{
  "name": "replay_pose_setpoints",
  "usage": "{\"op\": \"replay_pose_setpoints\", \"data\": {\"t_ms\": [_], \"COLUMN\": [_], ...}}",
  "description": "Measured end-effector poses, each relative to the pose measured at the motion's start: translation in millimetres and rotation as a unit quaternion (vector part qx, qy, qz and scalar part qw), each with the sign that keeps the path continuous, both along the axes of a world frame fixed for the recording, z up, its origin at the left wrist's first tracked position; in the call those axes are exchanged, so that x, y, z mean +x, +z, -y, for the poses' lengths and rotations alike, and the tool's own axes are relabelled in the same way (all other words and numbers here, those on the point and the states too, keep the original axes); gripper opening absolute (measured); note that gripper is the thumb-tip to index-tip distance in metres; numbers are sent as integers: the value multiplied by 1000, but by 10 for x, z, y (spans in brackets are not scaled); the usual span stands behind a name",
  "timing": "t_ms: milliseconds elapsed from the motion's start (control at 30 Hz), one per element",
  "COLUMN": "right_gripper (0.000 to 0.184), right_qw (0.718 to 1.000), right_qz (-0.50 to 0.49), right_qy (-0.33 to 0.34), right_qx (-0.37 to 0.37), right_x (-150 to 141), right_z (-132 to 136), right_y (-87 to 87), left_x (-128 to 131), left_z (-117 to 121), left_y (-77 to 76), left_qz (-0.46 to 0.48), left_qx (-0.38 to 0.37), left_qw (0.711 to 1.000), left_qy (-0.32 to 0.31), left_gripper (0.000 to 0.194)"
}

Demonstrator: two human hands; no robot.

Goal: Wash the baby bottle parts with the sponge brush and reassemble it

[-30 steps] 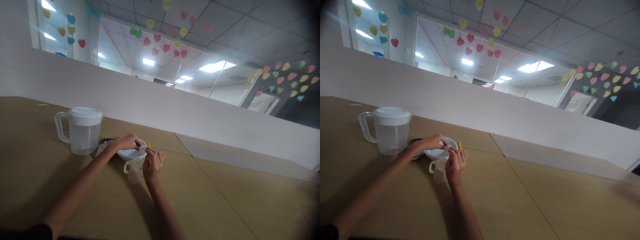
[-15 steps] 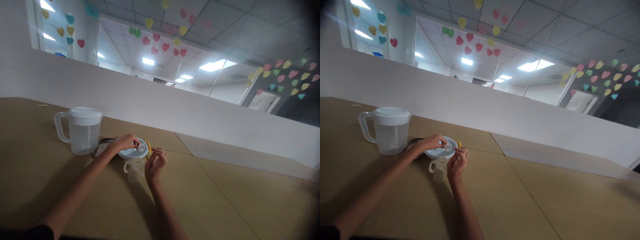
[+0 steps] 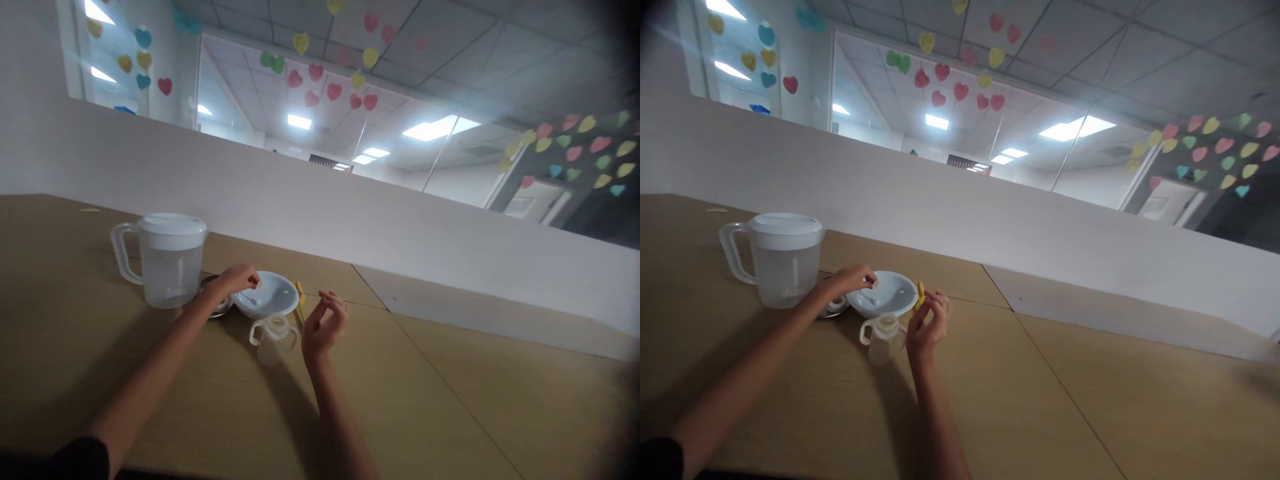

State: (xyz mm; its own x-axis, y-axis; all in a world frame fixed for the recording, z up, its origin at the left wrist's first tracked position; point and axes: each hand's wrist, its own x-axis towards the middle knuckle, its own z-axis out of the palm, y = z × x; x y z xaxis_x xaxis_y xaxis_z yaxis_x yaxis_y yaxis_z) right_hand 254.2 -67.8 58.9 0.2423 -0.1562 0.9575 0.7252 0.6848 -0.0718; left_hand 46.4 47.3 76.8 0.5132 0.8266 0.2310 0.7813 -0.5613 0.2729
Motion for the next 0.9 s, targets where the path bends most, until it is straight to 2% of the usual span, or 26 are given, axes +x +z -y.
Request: {"op": "replay_pose_setpoints", "data": {"t_ms": [233, 467, 567, 700, 900], "right_gripper": [16, 16, 17, 18, 23], "right_qw": [990, 973, 962, 959, 958], "right_qz": [85, 51, 36, 42, 58], "right_qy": [-17, -28, -41, -56, -67], "right_qx": [-109, -224, -266, -275, -273], "right_x": [28, 139, 178, 196, 212], "right_z": [-258, -467, -538, -619, -663], "right_y": [-298, -505, -606, -743, -833], "left_x": [78, 188, 200, 200, 235], "left_z": [-62, 17, 38, 35, 128], "left_y": [-172, -272, -248, -166, 106], "left_qz": [-15, -7, 18, 69, 156], "left_qx": [-23, -102, -107, -66, 6], "left_qw": [999, 995, 994, 995, 988], "left_qy": [35, -12, -25, -10, 8], "left_gripper": [15, 18, 16, 19, 28]}}
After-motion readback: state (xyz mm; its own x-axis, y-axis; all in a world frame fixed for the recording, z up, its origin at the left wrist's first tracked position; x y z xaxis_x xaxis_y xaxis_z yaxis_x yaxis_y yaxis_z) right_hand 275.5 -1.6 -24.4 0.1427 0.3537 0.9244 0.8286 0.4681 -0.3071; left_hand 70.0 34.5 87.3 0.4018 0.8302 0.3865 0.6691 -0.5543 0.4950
